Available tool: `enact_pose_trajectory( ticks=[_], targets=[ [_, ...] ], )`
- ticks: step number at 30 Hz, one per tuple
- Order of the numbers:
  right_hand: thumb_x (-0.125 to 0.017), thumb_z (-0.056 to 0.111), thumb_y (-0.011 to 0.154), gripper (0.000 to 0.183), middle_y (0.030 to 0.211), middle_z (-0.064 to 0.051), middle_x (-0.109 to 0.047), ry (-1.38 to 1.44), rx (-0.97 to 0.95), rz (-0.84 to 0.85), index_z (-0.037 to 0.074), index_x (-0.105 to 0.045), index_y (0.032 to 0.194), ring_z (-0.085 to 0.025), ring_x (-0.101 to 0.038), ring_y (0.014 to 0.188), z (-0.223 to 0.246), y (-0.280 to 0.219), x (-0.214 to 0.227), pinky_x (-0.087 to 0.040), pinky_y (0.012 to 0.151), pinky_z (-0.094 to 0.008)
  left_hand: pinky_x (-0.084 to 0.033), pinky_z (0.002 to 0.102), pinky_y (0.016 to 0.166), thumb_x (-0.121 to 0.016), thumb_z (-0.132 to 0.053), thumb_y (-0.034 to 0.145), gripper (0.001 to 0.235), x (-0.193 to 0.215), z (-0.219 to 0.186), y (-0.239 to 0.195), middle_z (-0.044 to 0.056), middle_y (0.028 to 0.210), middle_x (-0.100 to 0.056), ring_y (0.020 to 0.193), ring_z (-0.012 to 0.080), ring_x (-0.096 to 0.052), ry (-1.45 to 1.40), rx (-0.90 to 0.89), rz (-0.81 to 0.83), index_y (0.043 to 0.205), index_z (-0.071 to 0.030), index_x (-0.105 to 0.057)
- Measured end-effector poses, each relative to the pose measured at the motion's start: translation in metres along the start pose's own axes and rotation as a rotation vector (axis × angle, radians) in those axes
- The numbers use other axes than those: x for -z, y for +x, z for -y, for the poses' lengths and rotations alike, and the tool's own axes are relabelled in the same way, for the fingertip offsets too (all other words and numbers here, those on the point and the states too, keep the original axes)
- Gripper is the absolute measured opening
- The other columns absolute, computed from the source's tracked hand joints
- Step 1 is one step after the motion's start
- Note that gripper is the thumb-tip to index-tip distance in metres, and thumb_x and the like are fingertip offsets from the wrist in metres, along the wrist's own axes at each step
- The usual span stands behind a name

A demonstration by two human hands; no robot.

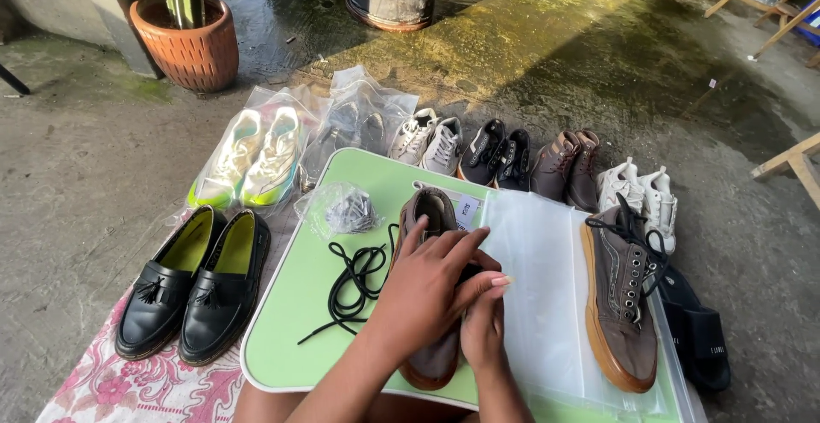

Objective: The person holds a pair of brown suede shoes and removes the black laces from one shoe. They then proceed to thread the laces through the eyelets of the shoe, pulling them tight to secure the fit.

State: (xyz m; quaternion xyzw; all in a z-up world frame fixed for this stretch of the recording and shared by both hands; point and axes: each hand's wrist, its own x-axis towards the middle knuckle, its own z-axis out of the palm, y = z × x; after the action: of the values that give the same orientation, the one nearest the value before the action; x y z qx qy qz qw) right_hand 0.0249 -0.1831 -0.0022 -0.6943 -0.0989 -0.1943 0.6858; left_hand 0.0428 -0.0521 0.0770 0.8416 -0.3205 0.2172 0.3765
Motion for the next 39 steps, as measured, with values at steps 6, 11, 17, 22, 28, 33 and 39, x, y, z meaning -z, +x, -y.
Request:
enact_pose_trajectory(
  ticks=[6, 11, 17, 22, 28, 33, 39],
  targets=[
    [-0.022, 0.086, 0.091, 0.106, 0.152, -0.031, -0.050, 0.129, 0.043, 0.057, 0.008, -0.015, 0.162, -0.031, -0.050, 0.139, 0.011, 0.000, -0.007, -0.037, 0.112, -0.036, -0.047, 0.043, 0.080, -0.066, -0.021, 0.096, 0.048, -0.017, 0.019, -0.009, 0.008, 0.096, -0.065, 0.089, 0.0316, -0.060, -0.035, 0.126, 0.019, 0.141, -0.009, -0.056],
    [-0.015, 0.077, 0.105, 0.096, 0.170, -0.027, -0.010, -0.203, 0.271, 0.236, 0.001, -0.004, 0.162, -0.037, -0.009, 0.161, 0.021, -0.004, -0.005, -0.013, 0.132, -0.046, -0.040, 0.039, 0.079, -0.056, -0.008, 0.097, 0.046, -0.021, 0.026, -0.019, 0.007, 0.096, -0.072, 0.080, 0.0284, -0.057, -0.127, 0.069, -0.115, 0.143, -0.008, -0.054],
    [-0.004, 0.067, 0.107, 0.091, 0.161, -0.026, -0.040, -0.734, 0.467, 0.323, -0.005, -0.025, 0.158, -0.032, -0.040, 0.152, 0.032, -0.006, -0.003, -0.007, 0.126, -0.058, -0.040, 0.030, 0.093, -0.066, -0.016, 0.097, 0.045, -0.009, 0.017, -0.019, -0.001, 0.101, -0.077, 0.088, 0.0082, -0.071, -0.568, 0.457, -0.394, 0.142, -0.015, -0.057],
    [-0.007, 0.060, 0.108, 0.079, 0.149, -0.009, -0.061, -1.089, 0.516, 0.302, 0.002, -0.023, 0.160, -0.031, -0.030, 0.155, 0.054, -0.022, -0.014, 0.016, 0.114, -0.073, -0.049, 0.022, 0.077, -0.068, -0.015, 0.095, 0.044, -0.016, 0.016, -0.020, 0.004, 0.085, -0.072, 0.080, 0.0079, -0.064, -0.831, 0.712, -0.523, 0.138, -0.014, -0.060],
    [-0.020, 0.056, 0.106, 0.076, 0.156, -0.014, -0.051, -0.995, 0.381, 0.256, 0.003, -0.028, 0.159, -0.036, -0.025, 0.157, 0.064, -0.030, -0.024, 0.017, 0.118, -0.069, -0.052, 0.023, 0.078, -0.067, -0.019, 0.094, 0.041, -0.011, 0.013, -0.017, 0.004, 0.087, -0.077, 0.083, 0.0082, -0.071, -0.810, 0.761, -0.469, 0.135, -0.017, -0.063],
    [0.004, 0.069, 0.102, 0.093, 0.170, -0.023, -0.020, -0.874, 0.212, 0.320, -0.003, -0.005, 0.161, -0.030, -0.021, 0.158, 0.061, -0.026, -0.041, 0.018, 0.120, -0.061, -0.058, 0.022, 0.083, -0.070, -0.018, 0.091, 0.049, -0.005, 0.009, -0.016, 0.007, 0.094, -0.080, 0.089, 0.0094, -0.076, -0.893, 0.803, -0.464, 0.140, -0.016, -0.064],
    [-0.008, 0.075, 0.095, 0.099, 0.109, -0.012, -0.079, -1.218, 0.148, 0.254, 0.000, -0.010, 0.160, -0.040, -0.008, 0.158, 0.051, -0.049, -0.038, 0.017, 0.109, -0.081, -0.053, 0.023, 0.076, -0.070, -0.020, 0.092, 0.053, -0.010, 0.015, -0.020, 0.002, 0.089, -0.081, 0.081, 0.0059, -0.070, -0.809, 0.766, -0.414, 0.144, -0.018, -0.060]
  ],
)
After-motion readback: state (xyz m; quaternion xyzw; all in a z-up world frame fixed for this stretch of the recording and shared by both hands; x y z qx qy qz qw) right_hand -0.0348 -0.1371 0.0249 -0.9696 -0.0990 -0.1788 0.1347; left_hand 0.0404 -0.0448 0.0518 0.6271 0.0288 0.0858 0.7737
